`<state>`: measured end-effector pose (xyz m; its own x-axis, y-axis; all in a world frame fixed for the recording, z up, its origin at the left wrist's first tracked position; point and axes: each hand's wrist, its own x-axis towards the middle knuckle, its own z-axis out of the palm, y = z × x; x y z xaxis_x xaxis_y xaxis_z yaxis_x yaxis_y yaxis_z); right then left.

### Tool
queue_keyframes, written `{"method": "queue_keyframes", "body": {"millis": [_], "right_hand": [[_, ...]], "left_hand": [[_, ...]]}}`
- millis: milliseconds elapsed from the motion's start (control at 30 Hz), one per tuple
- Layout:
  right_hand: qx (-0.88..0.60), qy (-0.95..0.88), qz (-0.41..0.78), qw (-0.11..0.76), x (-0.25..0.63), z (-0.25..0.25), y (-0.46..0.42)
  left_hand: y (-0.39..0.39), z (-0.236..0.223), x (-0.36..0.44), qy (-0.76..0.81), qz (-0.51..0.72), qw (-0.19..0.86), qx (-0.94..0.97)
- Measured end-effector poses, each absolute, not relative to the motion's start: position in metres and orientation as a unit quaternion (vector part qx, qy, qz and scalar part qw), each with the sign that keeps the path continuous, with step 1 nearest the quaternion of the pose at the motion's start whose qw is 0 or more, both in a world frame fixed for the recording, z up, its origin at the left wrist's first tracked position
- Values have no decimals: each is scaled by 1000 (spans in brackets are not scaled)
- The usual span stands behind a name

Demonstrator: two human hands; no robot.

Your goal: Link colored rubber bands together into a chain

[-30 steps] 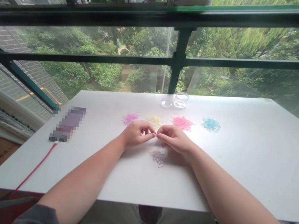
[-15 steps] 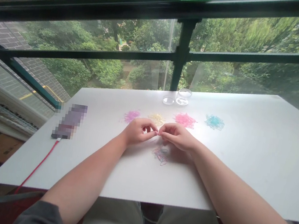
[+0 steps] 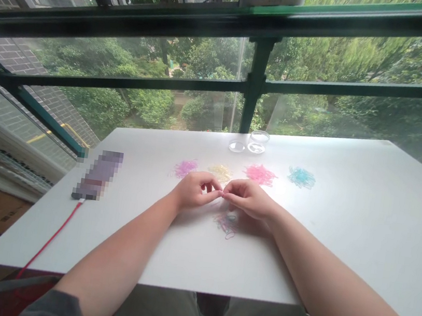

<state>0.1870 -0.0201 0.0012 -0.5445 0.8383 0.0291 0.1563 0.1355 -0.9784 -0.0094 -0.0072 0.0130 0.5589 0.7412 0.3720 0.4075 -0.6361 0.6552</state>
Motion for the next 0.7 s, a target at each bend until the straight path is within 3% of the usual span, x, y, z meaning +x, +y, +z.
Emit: {"method": "queue_keyframes", "body": {"millis": [367, 700], "right_hand": [[-364, -680, 529, 355, 188, 2, -18], [-361, -689, 481, 405, 191, 6, -16]], "left_hand": [[-4, 9, -11, 329, 339, 294, 831], [-3, 8, -13, 313, 434, 413, 737]]}}
